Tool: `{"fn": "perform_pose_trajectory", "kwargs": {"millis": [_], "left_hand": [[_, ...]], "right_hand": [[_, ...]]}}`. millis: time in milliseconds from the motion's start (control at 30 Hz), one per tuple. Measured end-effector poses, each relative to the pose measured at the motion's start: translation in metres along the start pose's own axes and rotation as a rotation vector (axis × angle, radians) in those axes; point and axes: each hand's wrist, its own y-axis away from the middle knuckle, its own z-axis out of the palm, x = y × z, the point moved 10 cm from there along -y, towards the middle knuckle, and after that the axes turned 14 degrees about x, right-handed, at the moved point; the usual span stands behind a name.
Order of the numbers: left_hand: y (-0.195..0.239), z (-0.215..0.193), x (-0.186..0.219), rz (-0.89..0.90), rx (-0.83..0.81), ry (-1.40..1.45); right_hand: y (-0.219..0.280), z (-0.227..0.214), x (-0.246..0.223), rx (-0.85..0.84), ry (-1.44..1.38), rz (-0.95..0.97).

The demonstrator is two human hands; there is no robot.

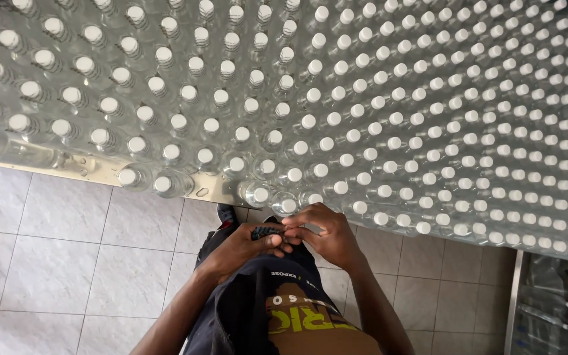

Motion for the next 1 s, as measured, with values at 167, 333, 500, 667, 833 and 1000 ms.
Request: {"fn": "perform_pose_trajectory", "kwargs": {"millis": [167,333,500,667,833,1000], "left_hand": [[0.004,-0.009,0.021,-0.018,-0.001,-0.034],[0.003,-0.027,0.037,0.012,0.053,-0.042],[0.000,-0.049,0.058,0.123,0.186,0.038],[-0.002,-0.061,0.063,0.174,0.269,0.082],[-0.006,-0.058,0.060,0.219,0.314,0.122],[-0.010,-0.044,0.057,0.240,0.298,0.142]], "right_hand": [[-0.013,-0.003,0.015,0.056,0.043,0.097],[-0.049,-0.015,0.047,0.190,0.094,0.126],[-0.067,-0.005,0.079,0.158,0.345,-0.170],[-0.064,0.001,0.077,0.003,0.378,-0.162],[-0.060,0.002,0.077,-0.142,0.343,-0.179],[-0.054,0.001,0.087,-0.068,0.476,-0.386]]}}
